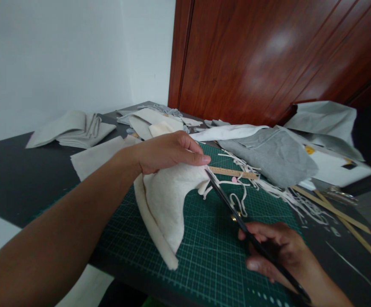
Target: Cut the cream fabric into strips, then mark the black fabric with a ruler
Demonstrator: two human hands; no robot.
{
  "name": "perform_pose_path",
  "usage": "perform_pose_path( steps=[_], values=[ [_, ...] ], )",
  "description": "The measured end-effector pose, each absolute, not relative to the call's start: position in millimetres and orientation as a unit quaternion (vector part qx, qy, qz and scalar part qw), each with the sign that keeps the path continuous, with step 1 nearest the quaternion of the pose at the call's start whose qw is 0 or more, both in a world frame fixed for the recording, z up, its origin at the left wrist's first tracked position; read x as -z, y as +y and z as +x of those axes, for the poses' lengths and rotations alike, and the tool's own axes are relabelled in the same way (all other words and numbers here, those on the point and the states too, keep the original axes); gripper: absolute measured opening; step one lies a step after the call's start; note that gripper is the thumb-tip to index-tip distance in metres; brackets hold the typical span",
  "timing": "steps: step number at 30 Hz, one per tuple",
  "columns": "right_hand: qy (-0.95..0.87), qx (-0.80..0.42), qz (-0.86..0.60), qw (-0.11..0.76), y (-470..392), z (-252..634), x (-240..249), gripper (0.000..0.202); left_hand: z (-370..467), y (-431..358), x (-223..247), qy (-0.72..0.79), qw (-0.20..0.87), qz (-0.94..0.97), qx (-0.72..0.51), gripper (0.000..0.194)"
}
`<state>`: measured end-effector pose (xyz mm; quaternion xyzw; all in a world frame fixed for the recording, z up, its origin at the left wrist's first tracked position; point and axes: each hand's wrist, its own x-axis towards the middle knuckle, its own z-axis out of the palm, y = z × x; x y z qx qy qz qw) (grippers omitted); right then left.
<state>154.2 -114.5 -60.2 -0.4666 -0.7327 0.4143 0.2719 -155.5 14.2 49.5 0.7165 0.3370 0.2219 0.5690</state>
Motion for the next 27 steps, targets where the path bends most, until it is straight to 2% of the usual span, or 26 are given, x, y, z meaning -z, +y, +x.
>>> perform_pose_path(
  steps=[10,27],
  values=[
    [-0.741,-0.423,-0.452,0.259,-112.7,157.0,64.6,0.022,-154.9,14.6,-49.1,0.341,0.574,0.711,-0.221,0.030],
    [-0.726,-0.433,-0.457,0.277,-112.8,156.9,65.0,0.033,-155.7,14.2,-49.7,0.346,0.582,0.705,-0.211,0.032]
  ],
)
